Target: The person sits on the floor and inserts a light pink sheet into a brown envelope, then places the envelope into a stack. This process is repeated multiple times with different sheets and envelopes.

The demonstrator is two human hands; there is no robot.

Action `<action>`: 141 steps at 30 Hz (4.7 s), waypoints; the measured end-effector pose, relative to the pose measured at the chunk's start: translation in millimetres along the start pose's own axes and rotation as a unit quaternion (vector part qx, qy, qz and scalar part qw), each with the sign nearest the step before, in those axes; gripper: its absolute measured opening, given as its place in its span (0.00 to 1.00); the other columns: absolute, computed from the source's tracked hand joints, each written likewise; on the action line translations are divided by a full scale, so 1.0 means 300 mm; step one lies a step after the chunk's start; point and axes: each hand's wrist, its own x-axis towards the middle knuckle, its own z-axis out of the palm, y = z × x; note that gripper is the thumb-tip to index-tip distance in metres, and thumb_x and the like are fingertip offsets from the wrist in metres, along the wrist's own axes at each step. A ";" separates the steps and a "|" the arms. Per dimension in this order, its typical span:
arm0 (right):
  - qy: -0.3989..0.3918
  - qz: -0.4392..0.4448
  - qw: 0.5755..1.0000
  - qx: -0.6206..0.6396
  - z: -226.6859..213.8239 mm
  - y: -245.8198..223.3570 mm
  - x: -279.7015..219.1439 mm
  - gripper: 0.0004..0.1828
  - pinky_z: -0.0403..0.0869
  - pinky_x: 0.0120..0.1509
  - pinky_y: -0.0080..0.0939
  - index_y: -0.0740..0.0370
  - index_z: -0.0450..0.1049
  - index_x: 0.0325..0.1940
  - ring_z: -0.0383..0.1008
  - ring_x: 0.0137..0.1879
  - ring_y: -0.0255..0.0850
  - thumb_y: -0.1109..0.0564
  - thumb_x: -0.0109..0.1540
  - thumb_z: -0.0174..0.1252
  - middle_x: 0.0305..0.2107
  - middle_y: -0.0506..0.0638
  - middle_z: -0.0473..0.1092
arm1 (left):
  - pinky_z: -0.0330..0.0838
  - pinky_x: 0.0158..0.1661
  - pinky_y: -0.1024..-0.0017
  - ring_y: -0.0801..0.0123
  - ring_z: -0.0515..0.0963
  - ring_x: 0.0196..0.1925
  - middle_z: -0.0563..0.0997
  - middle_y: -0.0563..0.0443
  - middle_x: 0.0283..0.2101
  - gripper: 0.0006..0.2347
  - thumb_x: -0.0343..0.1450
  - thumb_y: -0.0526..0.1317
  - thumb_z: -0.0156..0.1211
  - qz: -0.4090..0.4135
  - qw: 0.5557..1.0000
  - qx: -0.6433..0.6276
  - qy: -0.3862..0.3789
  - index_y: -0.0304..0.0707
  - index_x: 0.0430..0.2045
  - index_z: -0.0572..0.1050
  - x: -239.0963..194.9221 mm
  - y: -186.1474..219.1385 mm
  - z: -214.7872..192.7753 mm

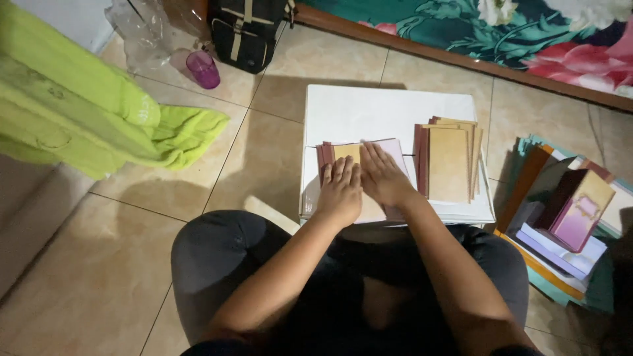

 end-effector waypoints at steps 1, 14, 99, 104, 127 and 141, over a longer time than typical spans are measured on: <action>0.007 0.018 1.000 0.019 -0.015 0.005 0.039 0.38 0.42 0.82 0.53 0.66 0.41 0.79 0.35 0.83 0.55 0.43 0.70 0.37 0.77 0.63 0.39 | 0.33 0.73 0.50 0.50 0.44 0.79 0.50 0.33 0.76 0.26 0.75 0.40 0.37 -0.003 1.000 -0.003 0.007 0.24 0.70 0.53 0.003 0.000 0.011; -0.060 0.234 0.930 0.277 -0.236 -0.129 -0.391 0.33 0.68 0.68 0.48 0.54 0.64 0.75 0.72 0.63 0.57 0.38 0.70 0.36 0.53 0.67 0.73 | 0.27 0.74 0.49 0.43 0.34 0.79 0.41 0.27 0.76 0.38 0.70 0.51 0.58 0.018 0.980 -0.008 -0.197 0.16 0.66 0.51 -0.085 0.105 -0.216; 0.289 0.372 0.877 -0.099 -0.043 0.319 -0.430 0.34 0.73 0.52 0.57 0.70 0.74 0.62 0.73 0.50 0.62 0.44 0.58 0.59 0.44 0.68 0.75 | 0.38 0.69 0.38 0.37 0.48 0.77 0.55 0.29 0.74 0.30 0.74 0.57 0.49 0.070 0.995 -0.022 0.069 0.35 0.67 0.64 -0.064 0.070 -0.064; 0.214 0.216 0.947 -0.103 0.082 0.200 -0.305 0.26 0.70 0.64 0.58 0.66 0.76 0.59 0.70 0.58 0.58 0.43 0.67 0.58 0.43 0.61 0.75 | 0.36 0.70 0.39 0.38 0.48 0.77 0.55 0.28 0.73 0.28 0.74 0.57 0.49 0.059 0.996 -0.044 0.049 0.42 0.66 0.65 -0.072 0.058 -0.025; 0.200 0.244 0.944 0.095 -0.012 0.000 -0.292 0.16 0.73 0.55 0.58 0.68 0.79 0.45 0.73 0.50 0.65 0.53 0.61 0.66 0.43 0.70 0.73 | 0.32 0.70 0.42 0.43 0.42 0.78 0.50 0.31 0.75 0.35 0.74 0.60 0.45 0.057 0.998 -0.026 0.002 0.29 0.70 0.55 -0.095 0.022 -0.021; 0.324 0.247 0.896 0.177 -0.171 -0.096 -0.302 0.16 0.75 0.38 0.51 0.68 0.76 0.48 0.77 0.32 0.58 0.61 0.58 0.68 0.26 0.62 0.75 | 0.31 0.71 0.41 0.44 0.41 0.79 0.48 0.32 0.76 0.35 0.75 0.59 0.43 0.059 0.998 -0.015 0.004 0.31 0.71 0.53 -0.097 0.027 -0.017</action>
